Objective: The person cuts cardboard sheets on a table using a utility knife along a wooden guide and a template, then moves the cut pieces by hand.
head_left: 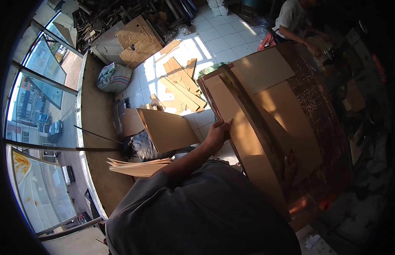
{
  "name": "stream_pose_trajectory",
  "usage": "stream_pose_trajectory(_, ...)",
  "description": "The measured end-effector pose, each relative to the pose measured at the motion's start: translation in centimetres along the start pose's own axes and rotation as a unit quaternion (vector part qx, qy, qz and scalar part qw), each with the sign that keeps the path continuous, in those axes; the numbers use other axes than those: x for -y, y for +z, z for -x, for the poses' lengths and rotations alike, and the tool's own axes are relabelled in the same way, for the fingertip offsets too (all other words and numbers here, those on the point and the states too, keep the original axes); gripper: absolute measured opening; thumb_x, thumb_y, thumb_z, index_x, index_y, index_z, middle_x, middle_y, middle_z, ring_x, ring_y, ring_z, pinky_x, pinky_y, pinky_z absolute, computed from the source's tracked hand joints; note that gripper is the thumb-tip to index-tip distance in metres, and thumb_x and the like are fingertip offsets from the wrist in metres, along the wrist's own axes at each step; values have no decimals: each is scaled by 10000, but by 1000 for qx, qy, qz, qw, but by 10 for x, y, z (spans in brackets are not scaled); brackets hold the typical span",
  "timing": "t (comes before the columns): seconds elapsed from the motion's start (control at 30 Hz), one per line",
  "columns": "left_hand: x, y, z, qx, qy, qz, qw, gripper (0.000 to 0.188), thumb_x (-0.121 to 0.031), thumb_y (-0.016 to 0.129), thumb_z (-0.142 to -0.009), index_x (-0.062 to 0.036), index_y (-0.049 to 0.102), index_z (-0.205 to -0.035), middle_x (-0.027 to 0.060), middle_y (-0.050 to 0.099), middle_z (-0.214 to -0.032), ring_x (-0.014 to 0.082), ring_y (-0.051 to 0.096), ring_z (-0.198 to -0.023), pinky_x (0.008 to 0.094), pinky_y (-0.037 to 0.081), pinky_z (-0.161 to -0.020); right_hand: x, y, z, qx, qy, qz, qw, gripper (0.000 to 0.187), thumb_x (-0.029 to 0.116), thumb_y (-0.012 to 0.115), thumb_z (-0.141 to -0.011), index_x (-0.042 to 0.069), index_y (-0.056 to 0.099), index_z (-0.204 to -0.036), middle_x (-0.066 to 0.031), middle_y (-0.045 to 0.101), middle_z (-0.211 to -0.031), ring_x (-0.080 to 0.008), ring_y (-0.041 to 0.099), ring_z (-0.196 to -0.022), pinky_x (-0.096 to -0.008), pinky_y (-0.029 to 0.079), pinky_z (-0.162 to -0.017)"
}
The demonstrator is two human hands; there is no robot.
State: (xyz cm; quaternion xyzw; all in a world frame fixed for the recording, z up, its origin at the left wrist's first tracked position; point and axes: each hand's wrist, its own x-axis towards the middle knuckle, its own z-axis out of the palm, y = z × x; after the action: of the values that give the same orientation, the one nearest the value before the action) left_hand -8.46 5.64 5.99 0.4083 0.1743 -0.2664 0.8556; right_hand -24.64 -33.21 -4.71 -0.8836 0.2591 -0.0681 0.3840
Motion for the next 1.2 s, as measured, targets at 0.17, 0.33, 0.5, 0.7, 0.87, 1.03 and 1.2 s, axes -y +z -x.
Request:
stream_pose_trajectory(0.17,9,16,-7,3,-19,91,996,306,-188,485,-1043,24,530,-1258,131,624,-1180,235,630,-1043,395,500,-928,-4,3,3,-35,9,31,999,487,414,677,-922,-21,608,-1130,-181,624,-912,-311,582,-823,-424,466,-767)
stream_pose_trajectory(0.33,14,28,-15,-8,-40,58,998,311,-240,481,-1042,-47,531,-1281,83,615,-1211,199,612,-1015,347,483,-908,-9,9,-3,-36,1,30,999,471,427,684,-914,-20,603,-1037,-176,619,-858,-314,581,-777,-428,466,-733)
stream_pose_trajectory(0.5,19,29,-22,208,-20,183,961,312,-300,518,-1021,-118,537,-1274,8,647,-1130,154,623,-902,284,509,-780,-15,12,-6,-25,32,40,998,470,437,688,-909,-18,597,-982,-178,624,-840,-317,589,-761,-431,466,-720)
stream_pose_trajectory(0.7,46,17,-39,262,-27,245,933,306,-274,507,-1029,-140,540,-1302,32,662,-1165,178,650,-1002,318,540,-837,-19,6,2,-22,62,43,997,474,448,693,-903,-15,591,-927,-180,630,-823,-321,597,-745,-434,467,-706)
stream_pose_trajectory(0.87,16,47,-1,190,13,247,950,317,-296,407,-1073,-97,515,-1294,55,653,-1186,198,638,-1098,375,512,-989,4,2,0,-20,31,69,997,524,504,680,-892,-13,597,-859,-189,611,-766,-348,608,-730,-447,466,-685)
stream_pose_trajectory(1.03,1,32,5,245,118,225,936,343,-302,405,-1074,-79,509,-1314,58,631,-1222,192,618,-1122,386,481,-1032,-7,4,-4,5,71,95,993,511,495,675,-896,-12,616,-886,-189,615,-767,-352,608,-724,-452,466,-680)
stream_pose_trajectory(1.2,-41,9,17,-28,205,135,969,321,-286,455,-1063,-61,548,-1273,66,645,-1134,186,627,-1035,350,521,-915,-29,15,-9,-26,50,40,998,499,476,685,-897,-17,611,-911,-174,605,-788,-318,577,-722,-435,461,-681)
